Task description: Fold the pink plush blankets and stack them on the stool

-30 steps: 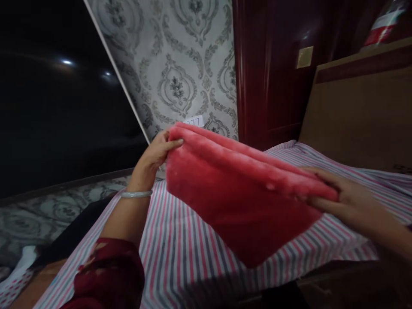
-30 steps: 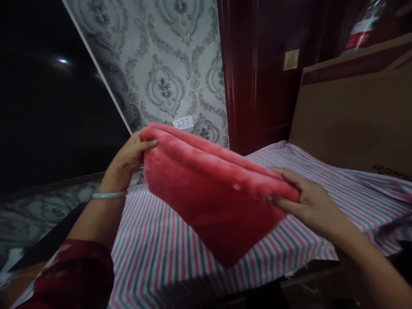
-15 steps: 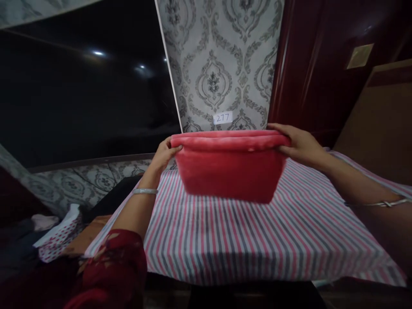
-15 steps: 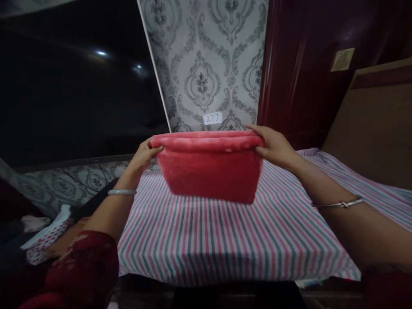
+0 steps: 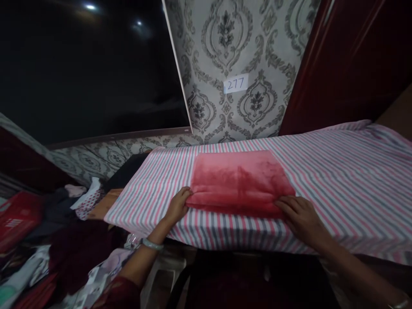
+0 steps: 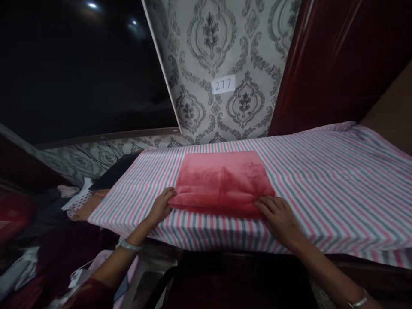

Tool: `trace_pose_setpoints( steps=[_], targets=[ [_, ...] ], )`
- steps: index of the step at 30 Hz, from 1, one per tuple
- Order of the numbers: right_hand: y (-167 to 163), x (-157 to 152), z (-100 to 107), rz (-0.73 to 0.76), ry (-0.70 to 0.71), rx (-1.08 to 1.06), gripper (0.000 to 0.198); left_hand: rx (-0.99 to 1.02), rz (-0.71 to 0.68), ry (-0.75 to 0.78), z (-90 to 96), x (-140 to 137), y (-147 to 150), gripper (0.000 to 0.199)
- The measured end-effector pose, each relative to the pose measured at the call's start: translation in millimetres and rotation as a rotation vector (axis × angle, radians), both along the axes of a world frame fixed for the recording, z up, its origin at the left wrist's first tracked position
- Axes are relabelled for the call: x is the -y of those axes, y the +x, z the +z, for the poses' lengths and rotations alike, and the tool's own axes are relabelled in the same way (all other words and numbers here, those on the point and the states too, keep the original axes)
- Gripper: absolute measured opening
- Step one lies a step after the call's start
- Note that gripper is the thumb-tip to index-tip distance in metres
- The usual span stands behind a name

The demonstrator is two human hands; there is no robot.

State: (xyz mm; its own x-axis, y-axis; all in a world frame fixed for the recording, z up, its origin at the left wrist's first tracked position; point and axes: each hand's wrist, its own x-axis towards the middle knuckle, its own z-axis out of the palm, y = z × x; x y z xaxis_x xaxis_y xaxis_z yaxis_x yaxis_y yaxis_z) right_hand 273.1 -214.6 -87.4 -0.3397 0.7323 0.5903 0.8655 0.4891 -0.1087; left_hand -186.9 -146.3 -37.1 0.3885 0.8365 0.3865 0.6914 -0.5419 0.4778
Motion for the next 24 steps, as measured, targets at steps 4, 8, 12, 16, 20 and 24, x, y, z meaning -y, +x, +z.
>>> trace_pose_setpoints(
  steps=[4,8,12,16,20,24],
  targets=[
    [-5,6,6,-0.018,-0.026,-0.128,0.038,0.111,0.031,-0.048,5.3,4,5,0.038],
    [-10,28,13,-0.080,-0.071,-0.347,0.044,0.424,0.188,-0.183,12.2,12,4,0.024],
    [-5,36,23,-0.322,-0.326,-0.842,0.065,0.741,0.334,-0.493,22.5,16,5,0.042],
    [3,14,34,-0.445,-0.550,-1.016,0.073,0.733,0.376,-0.653,33.2,5,16,0.059],
    [3,-9,43,-0.471,-0.609,-0.886,0.071,0.658,0.381,-0.622,33.8,-12,29,0.056],
    [-4,-14,49,-0.376,-0.575,-0.814,0.062,0.717,0.367,-0.674,28.2,-18,39,0.062]
  ],
)
